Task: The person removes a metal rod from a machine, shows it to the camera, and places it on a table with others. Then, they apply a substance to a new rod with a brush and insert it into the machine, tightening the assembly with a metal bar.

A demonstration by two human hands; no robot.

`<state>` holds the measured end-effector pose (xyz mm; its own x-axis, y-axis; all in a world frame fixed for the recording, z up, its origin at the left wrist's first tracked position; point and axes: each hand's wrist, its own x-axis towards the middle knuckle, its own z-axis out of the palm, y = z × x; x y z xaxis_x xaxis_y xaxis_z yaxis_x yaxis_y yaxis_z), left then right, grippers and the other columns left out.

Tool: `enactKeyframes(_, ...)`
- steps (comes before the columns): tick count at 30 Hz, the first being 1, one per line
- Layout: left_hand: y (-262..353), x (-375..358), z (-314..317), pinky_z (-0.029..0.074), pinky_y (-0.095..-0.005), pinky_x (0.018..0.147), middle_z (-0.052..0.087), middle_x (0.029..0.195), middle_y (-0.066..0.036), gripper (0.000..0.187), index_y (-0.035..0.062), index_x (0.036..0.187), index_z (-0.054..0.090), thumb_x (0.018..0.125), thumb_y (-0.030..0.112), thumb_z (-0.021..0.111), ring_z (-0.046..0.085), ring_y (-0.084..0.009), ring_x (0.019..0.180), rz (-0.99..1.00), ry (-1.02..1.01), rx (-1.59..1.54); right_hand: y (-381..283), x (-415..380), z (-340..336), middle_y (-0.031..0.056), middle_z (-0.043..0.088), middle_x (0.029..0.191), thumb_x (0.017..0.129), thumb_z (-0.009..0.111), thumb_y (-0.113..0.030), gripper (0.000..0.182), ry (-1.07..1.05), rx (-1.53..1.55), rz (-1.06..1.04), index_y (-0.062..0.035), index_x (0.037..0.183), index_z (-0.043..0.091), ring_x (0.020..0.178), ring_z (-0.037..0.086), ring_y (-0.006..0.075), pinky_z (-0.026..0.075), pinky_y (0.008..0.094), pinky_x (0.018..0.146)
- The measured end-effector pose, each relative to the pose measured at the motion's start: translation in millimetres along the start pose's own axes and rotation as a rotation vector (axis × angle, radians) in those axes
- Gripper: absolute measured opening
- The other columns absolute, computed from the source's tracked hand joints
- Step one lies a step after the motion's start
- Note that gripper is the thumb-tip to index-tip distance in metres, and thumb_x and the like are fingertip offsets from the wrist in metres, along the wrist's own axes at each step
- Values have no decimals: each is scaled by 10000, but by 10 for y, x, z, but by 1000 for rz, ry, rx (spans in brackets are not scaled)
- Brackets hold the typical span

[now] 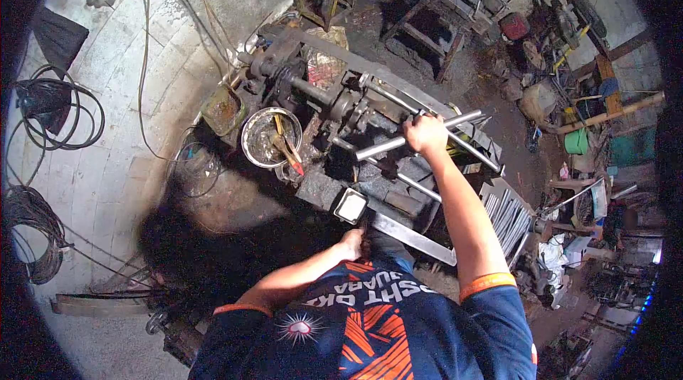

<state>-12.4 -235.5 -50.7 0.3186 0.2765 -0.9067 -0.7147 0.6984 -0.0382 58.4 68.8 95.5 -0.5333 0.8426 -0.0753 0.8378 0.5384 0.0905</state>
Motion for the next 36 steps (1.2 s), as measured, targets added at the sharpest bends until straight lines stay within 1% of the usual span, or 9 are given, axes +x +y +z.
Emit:
enactKeyframes(3, -49, 152, -49, 365, -344, 480, 405, 612, -16, 326, 148, 759, 510, 957, 390, 416, 408, -176, 535, -3, 12, -12, -68, -47, -175, 205, 651, 802, 827, 440, -346, 422, -25, 50, 34, -11, 700, 664, 796, 622, 363, 442, 424, 838)
enactKeyframes(10, -24, 58, -36, 362, -348, 481, 445, 623, -23, 262, 136, 772, 530, 949, 293, 417, 414, -184, 535, 5, -1, -34, -75, -12, -139, 213, 649, 772, 818, 443, -359, 440, -38, 62, 26, -2, 687, 665, 814, 626, 346, 428, 424, 859)
enactKeyframes(12, -51, 192, -134, 424, -377, 537, 543, 684, -39, 273, 119, 816, 566, 951, 268, 381, 494, -215, 591, 15, -90, -21, -97, -11, -151, 215, 649, 766, 815, 444, -360, 440, -24, 59, 25, -3, 684, 665, 812, 628, 344, 427, 423, 860)
enactKeyframes(15, 54, -193, 102, 476, -403, 617, 623, 778, -49, 324, 106, 873, 593, 964, 294, 345, 565, -244, 665, -40, -31, -30, -114, -10, -190, 216, 650, 764, 812, 446, -357, 433, -39, 61, 33, -9, 682, 668, 803, 629, 350, 430, 419, 854)
enactKeyframes(19, -16, 59, -64, 496, -421, 685, 659, 862, -62, 364, 95, 933, 600, 974, 323, 320, 599, -263, 737, -35, -164, -21, -83, 11, -79, 211, 655, 799, 813, 445, -358, 435, -16, 53, 47, -1, 690, 661, 794, 626, 366, 433, 418, 863)
enactKeyframes(27, -67, 213, -106, 381, -328, 464, 456, 656, 1, 291, 173, 829, 527, 960, 411, 422, 429, -155, 544, -48, -32, -22, -79, -29, -154, 214, 655, 838, 804, 452, -368, 443, -65, 91, 18, 11, 739, 672, 844, 614, 384, 435, 433, 871)
enactKeyframes(30, -28, 105, -69, 378, -322, 467, 461, 662, 5, 288, 174, 831, 524, 961, 410, 423, 436, -158, 550, -17, -26, -11, -106, -49, -225, 218, 655, 846, 797, 453, -362, 439, -12, 145, 140, 15, 735, 670, 858, 614, 373, 430, 420, 883)
enactKeyframes(32, -10, 48, -30, 382, -326, 469, 461, 659, 3, 291, 171, 821, 525, 961, 403, 420, 435, -157, 549, 0, -17, 5, -82, -24, -193, 218, 663, 888, 897, 312, -427, 594, -71, 83, 72, 1, 788, 709, 915, 623, 333, 385, 414, 931)
enactKeyframes(36, -35, 91, -71, 389, -336, 479, 460, 645, -8, 294, 160, 788, 534, 958, 369, 414, 434, -159, 556, -16, -51, -3, -112, -28, -221, 222, 662, 888, 891, 323, -435, 592, -70, 122, 109, 0, 785, 709, 909, 625, 331, 386, 410, 933)
